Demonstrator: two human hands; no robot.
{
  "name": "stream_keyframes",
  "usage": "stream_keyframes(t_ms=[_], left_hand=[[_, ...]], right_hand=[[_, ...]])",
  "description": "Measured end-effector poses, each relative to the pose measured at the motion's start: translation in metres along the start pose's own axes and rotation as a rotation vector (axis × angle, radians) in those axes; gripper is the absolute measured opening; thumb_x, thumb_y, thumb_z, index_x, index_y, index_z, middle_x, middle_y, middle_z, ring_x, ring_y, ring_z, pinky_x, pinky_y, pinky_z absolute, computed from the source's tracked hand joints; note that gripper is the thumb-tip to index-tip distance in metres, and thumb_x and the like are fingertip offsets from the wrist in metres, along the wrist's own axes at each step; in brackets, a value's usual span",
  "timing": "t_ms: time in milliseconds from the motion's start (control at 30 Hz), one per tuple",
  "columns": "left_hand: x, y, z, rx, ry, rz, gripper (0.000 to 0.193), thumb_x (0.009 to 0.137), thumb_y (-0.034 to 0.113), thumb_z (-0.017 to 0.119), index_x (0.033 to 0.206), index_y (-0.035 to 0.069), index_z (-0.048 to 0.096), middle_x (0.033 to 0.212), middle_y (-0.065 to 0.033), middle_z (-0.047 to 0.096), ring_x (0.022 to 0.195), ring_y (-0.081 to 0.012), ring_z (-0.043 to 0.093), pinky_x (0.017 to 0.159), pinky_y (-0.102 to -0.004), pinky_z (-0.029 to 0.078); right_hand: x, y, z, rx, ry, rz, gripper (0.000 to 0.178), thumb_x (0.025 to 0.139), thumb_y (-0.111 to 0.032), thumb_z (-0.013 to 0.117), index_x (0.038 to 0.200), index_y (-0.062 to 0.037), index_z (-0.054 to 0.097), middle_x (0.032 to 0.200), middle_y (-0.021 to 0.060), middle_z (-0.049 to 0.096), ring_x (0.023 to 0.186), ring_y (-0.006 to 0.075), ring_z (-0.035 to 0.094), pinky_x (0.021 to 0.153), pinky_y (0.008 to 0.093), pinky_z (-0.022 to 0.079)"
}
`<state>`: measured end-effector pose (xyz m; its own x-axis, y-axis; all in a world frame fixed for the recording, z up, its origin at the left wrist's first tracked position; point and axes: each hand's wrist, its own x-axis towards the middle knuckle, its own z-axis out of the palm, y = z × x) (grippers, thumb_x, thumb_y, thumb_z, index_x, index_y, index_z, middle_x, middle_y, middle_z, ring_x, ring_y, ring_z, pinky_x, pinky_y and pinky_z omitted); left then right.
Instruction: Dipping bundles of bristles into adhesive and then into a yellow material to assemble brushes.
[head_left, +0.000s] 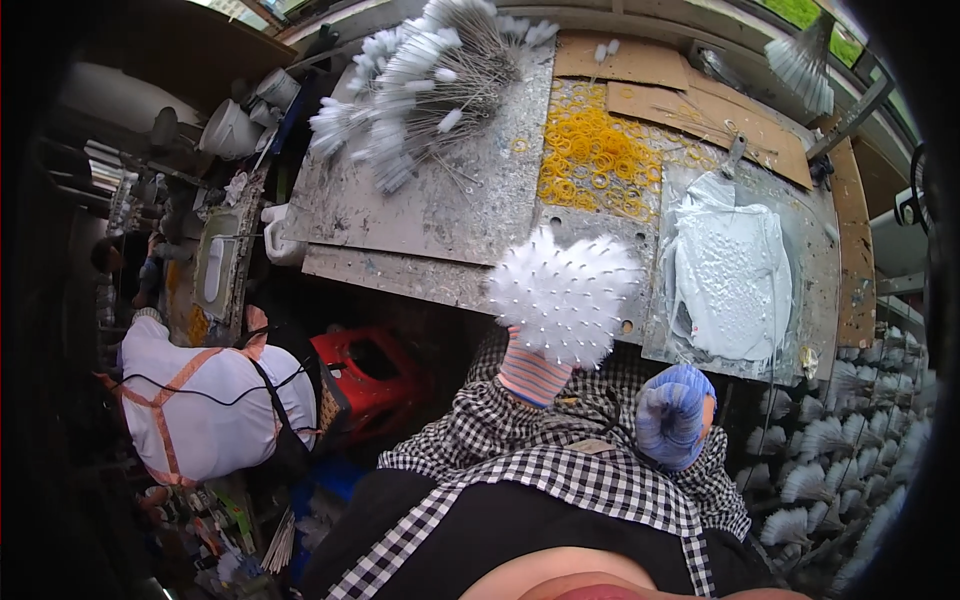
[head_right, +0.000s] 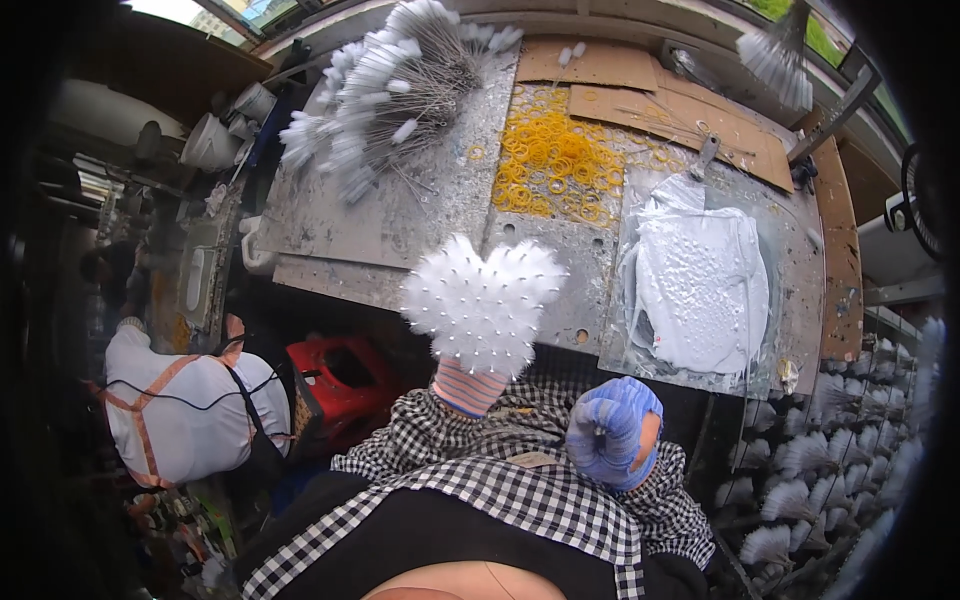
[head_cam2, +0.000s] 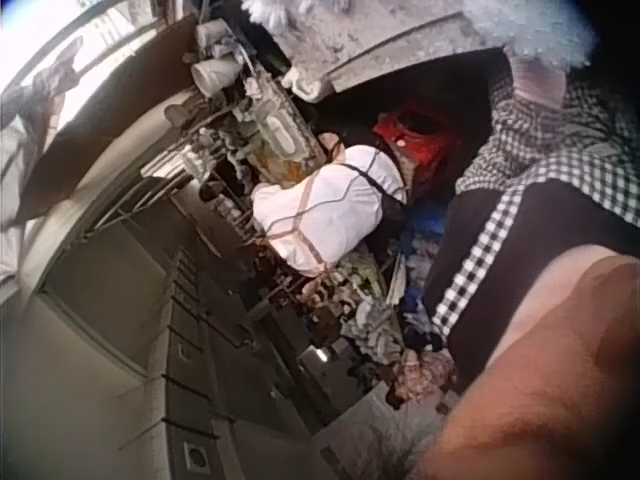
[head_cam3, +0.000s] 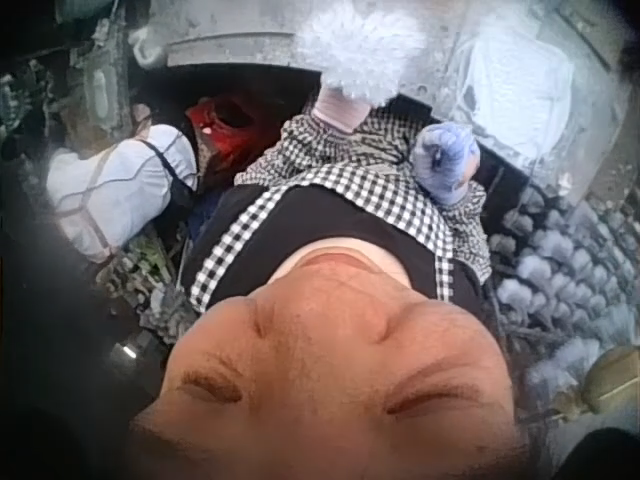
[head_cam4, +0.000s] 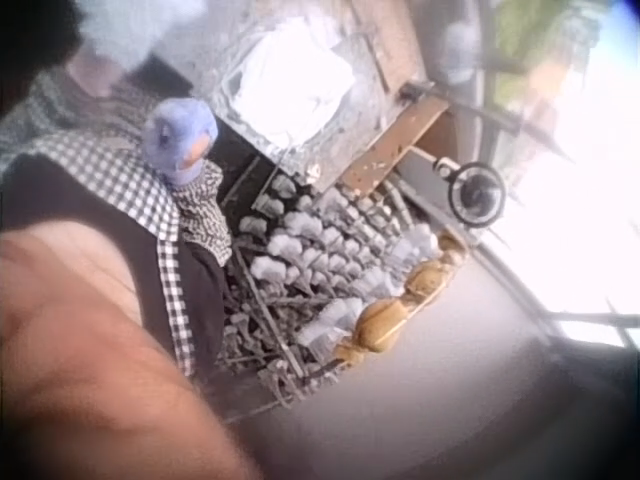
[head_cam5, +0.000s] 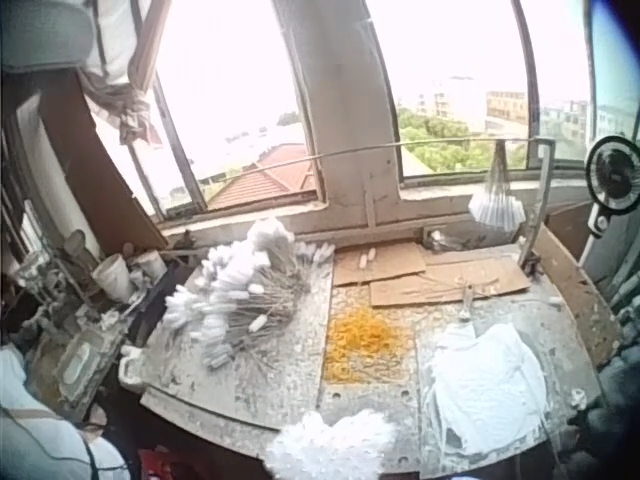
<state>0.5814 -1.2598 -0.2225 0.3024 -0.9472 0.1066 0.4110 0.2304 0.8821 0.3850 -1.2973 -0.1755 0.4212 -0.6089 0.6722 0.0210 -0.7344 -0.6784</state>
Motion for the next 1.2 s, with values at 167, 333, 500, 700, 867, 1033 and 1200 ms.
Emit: stream_keyframes(t_ms=[167, 333, 500, 700, 867, 1033, 1200], left_hand=[[0.019, -0.075, 0.021, 0.255, 0.000, -0.119, 0.049, 0.092, 0.028, 0.056, 0.140, 0.019, 0.056, 0.142, -0.0070, 0.056, 0.130, -0.0234, 0.054, 0.111, -0.0509, 0.039], [0.023, -0.076, -0.007, -0.551, 0.129, -0.371, 0.046, 0.089, 0.036, 0.056, 0.132, 0.020, 0.061, 0.133, -0.0073, 0.062, 0.124, -0.0257, 0.058, 0.105, -0.0523, 0.043], [0.053, 0.053, -0.038, -0.499, 0.182, -0.232, 0.042, 0.104, 0.047, 0.048, 0.124, 0.010, 0.056, 0.134, -0.0186, 0.060, 0.114, -0.0300, 0.064, 0.100, -0.0457, 0.052], [0.136, 0.179, -0.085, 0.347, -0.047, 0.316, 0.032, 0.105, 0.023, 0.054, 0.130, 0.006, 0.045, 0.112, -0.0148, 0.067, 0.100, -0.0196, 0.067, 0.090, -0.0364, 0.057], [0.233, 0.229, -0.108, 0.192, 0.029, 0.196, 0.027, 0.102, 0.020, 0.058, 0.125, 0.008, 0.049, 0.088, -0.0046, 0.062, 0.079, -0.0161, 0.065, 0.077, -0.0353, 0.060], [0.276, 0.249, -0.136, 0.134, 0.139, 0.154, 0.025, 0.102, 0.028, 0.060, 0.116, 0.007, 0.058, 0.082, -0.0037, 0.063, 0.072, -0.0160, 0.065, 0.068, -0.0344, 0.061], [0.286, 0.258, -0.123, 0.221, 0.142, 0.219, 0.028, 0.101, 0.029, 0.060, 0.116, 0.005, 0.057, 0.084, -0.0036, 0.063, 0.071, -0.0148, 0.064, 0.066, -0.0325, 0.060]], right_hand=[[-0.016, -0.006, -0.026, -0.009, 0.117, 0.197, 0.010, 0.093, -0.004, 0.057, 0.102, -0.0083, 0.053, 0.074, 0.0065, 0.056, 0.061, 0.0152, 0.055, 0.055, 0.0273, 0.044], [0.004, 0.010, -0.033, 0.129, 0.182, 0.228, 0.014, 0.092, -0.002, 0.057, 0.102, -0.0070, 0.049, 0.076, 0.0060, 0.053, 0.062, 0.0147, 0.053, 0.057, 0.0268, 0.043], [0.109, 0.011, -0.044, 0.246, 0.081, 0.061, 0.016, 0.092, 0.005, 0.055, 0.104, -0.0032, 0.049, 0.079, 0.0066, 0.054, 0.065, 0.0133, 0.053, 0.058, 0.0249, 0.046], [0.355, 0.052, 0.038, -0.501, -0.109, -0.591, 0.034, 0.086, -0.013, 0.070, 0.117, -0.0071, 0.058, 0.108, 0.0129, 0.066, 0.102, 0.0302, 0.064, 0.088, 0.0396, 0.051], [0.502, 0.147, 0.089, -1.136, -0.060, -0.501, 0.056, 0.090, -0.034, 0.068, 0.141, -0.0149, 0.053, 0.139, 0.0142, 0.054, 0.132, 0.0317, 0.048, 0.109, 0.0441, 0.040], [0.504, 0.138, 0.144, -0.730, -0.306, -0.321, 0.033, 0.096, -0.041, 0.061, 0.119, -0.0186, 0.069, 0.096, 0.0128, 0.074, 0.093, 0.0306, 0.071, 0.083, 0.0418, 0.055], [0.465, 0.108, 0.125, -0.581, -0.139, -0.570, 0.024, 0.094, -0.038, 0.066, 0.100, -0.0164, 0.075, 0.082, 0.0078, 0.073, 0.070, 0.0278, 0.071, 0.063, 0.0382, 0.056]])
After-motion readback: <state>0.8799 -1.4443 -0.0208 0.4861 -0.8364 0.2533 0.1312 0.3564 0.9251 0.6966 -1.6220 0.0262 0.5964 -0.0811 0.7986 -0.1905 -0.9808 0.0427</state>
